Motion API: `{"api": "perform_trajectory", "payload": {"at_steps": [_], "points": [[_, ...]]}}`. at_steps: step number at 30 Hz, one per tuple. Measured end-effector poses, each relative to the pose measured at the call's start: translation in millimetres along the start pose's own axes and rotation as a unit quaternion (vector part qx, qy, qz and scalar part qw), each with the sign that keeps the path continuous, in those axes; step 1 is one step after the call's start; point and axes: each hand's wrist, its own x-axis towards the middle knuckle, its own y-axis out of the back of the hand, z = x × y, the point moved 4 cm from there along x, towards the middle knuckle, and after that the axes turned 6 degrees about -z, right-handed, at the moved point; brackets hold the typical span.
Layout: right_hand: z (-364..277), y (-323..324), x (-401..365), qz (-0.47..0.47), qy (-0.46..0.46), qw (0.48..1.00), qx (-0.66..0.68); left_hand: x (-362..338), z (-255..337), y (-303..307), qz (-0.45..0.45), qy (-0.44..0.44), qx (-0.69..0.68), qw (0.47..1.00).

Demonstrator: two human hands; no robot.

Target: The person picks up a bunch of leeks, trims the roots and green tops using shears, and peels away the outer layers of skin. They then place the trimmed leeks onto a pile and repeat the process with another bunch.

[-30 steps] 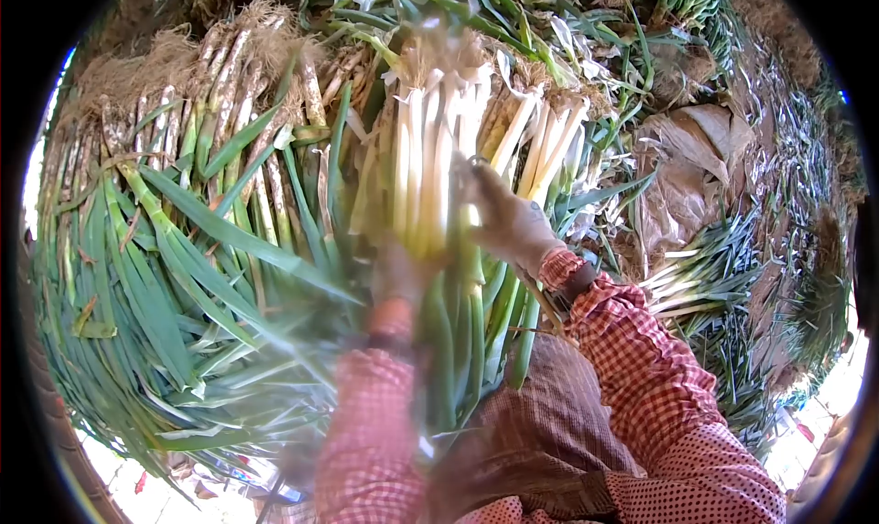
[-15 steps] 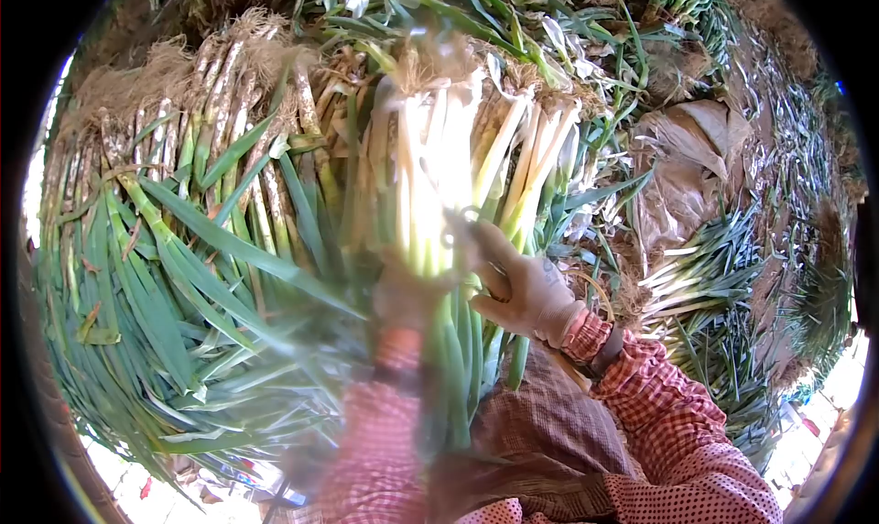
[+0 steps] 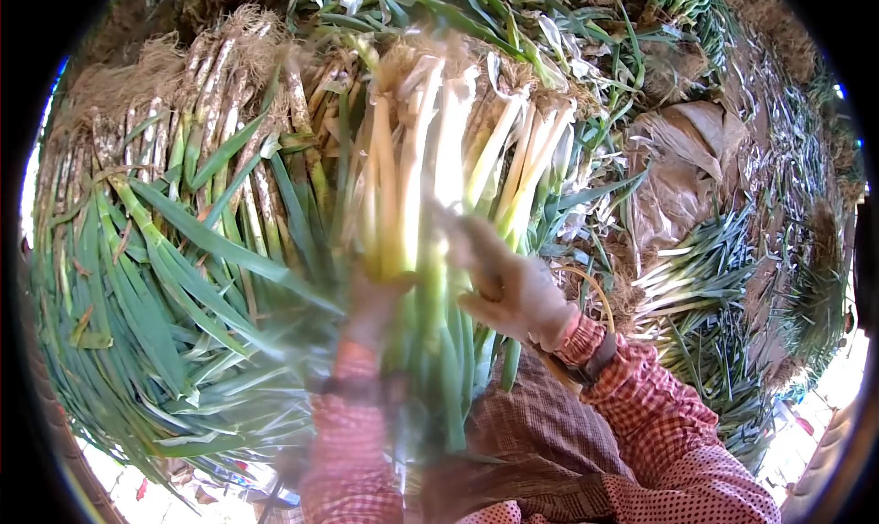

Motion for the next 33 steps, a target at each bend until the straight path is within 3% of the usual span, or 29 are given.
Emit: {"api": "perform_trajectory", "payload": {"at_steps": [1, 4, 6, 7, 10, 13, 15, 18, 23, 26, 27, 30, 33], "points": [[8, 2, 5, 0.127, 0.095, 0.987, -0.007, -6, 6, 2, 0.022, -0.008, 0.009, 1.000], [20, 4, 7, 0.165, 0.118, 0.979, -0.002, -7, 3, 13, 0.010, 0.030, -0.084, 0.996], [13, -8, -1, -0.013, 0.009, 1.000, -0.011, 2, -9, 21, 0.019, 0.036, -0.061, 0.997], [12, -5, 1, -0.028, -0.027, 0.999, 0.027, 4, -11, 22, 0.018, 0.042, -0.065, 0.997], [61, 1, 34, 0.181, 0.050, 0.978, 0.092, 19, -21, 20, 0.011, 0.029, -0.042, 0.999], [96, -6, 74, 0.132, 0.024, 0.991, 0.017, 40, -51, 25, 0.005, 0.052, 0.035, 0.998], [95, 2, 86, 0.132, -0.004, 0.991, 0.005, 27, -21, 3, 0.028, 0.120, 0.049, 0.991], [89, 9, 96, 0.129, -0.025, 0.991, -0.022, 30, -22, -1, -0.011, 0.062, -0.008, 0.998], [87, 17, 82, 0.129, -0.022, 0.991, 0.018, 43, -48, 5, 0.055, 0.046, 0.057, 0.996], [79, -2, 71, 0.108, 0.012, 0.993, -0.042, 50, -60, 7, 0.046, 0.024, 0.077, 0.996], [78, -4, 65, 0.117, 0.018, 0.992, -0.046, 48, -56, 5, 0.042, 0.033, 0.073, 0.996], [94, 12, 43, 0.183, -0.053, 0.973, 0.131, 49, -56, 4, 0.077, 0.015, 0.058, 0.995], [123, 18, 53, 0.303, 0.008, 0.946, 0.113, 55, -68, 13, 0.070, 0.024, 0.085, 0.994]]}}
